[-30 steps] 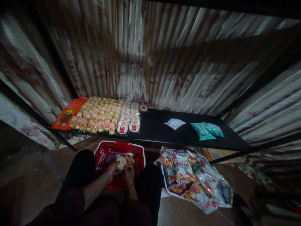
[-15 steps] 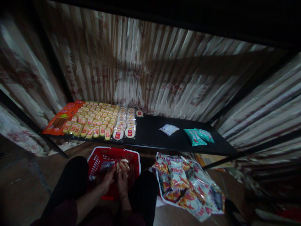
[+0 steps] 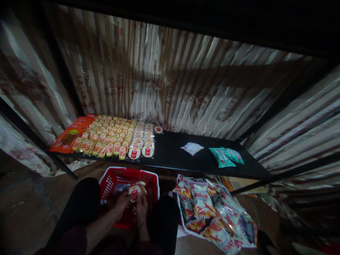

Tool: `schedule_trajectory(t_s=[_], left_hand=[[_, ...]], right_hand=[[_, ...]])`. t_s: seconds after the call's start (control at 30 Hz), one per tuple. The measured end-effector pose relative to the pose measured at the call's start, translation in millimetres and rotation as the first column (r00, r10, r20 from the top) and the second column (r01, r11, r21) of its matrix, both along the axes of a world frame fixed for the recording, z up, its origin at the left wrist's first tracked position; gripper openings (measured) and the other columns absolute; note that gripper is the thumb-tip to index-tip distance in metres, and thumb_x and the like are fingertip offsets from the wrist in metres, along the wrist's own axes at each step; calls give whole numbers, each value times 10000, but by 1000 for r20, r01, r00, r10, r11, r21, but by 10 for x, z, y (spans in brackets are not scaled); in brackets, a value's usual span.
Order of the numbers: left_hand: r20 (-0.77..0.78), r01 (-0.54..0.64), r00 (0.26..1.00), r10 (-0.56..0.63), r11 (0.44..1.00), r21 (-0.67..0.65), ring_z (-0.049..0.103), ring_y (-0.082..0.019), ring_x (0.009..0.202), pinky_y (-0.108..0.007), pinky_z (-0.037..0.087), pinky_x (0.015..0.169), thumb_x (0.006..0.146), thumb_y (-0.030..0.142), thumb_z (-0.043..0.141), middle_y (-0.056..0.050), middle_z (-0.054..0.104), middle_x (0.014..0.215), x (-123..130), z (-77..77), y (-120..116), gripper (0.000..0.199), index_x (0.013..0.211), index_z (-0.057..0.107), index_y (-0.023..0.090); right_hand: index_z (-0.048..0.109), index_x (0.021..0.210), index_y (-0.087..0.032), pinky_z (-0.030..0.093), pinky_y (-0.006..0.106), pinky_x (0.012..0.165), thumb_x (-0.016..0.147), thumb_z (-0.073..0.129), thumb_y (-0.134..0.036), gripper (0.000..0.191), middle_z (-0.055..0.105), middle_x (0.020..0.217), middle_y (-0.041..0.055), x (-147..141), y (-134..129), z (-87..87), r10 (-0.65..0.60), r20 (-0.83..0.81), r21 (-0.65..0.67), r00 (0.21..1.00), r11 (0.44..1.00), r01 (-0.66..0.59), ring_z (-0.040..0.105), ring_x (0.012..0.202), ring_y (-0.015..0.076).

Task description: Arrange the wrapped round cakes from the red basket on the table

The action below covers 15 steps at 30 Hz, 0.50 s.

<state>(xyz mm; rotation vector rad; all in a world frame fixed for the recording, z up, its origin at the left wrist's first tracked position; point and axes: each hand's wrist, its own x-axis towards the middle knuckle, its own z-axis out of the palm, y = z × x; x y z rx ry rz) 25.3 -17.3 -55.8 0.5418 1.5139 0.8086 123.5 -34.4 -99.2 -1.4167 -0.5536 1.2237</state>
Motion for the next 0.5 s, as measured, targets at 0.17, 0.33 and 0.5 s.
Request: schedule_trajectory(t_s=[0.17, 0.33, 0.5], left_hand=[[-8, -9, 1000, 9, 1000, 30, 607, -131, 602, -238, 457, 617, 691, 157, 655, -18, 675, 717, 17, -8, 90, 133, 823, 662, 145], [-47, 29, 999, -23, 991, 128, 620, -137, 648, -242, 477, 650, 729, 175, 606, -14, 678, 740, -7, 19, 176, 168, 883, 666, 144], [-31, -2, 999, 8, 984, 176, 613, -134, 636, -234, 479, 623, 749, 270, 607, -10, 660, 693, 45, 154, 219, 132, 803, 646, 155]], right_hand=[[714, 982, -198, 547, 319, 649, 543, 710, -655, 634, 745, 868, 77, 0, 10, 117, -77, -69, 0, 995, 997, 77, 689, 756, 244], [705, 828, -137, 500, 283, 550, 502, 741, -657, 614, 694, 622, 42, 6, 13, 269, -80, -162, 20, 984, 996, 84, 627, 559, 183], [698, 835, -171, 511, 297, 624, 569, 692, -638, 537, 729, 751, 52, 49, 45, 427, -111, -88, 11, 990, 994, 112, 660, 695, 212]])
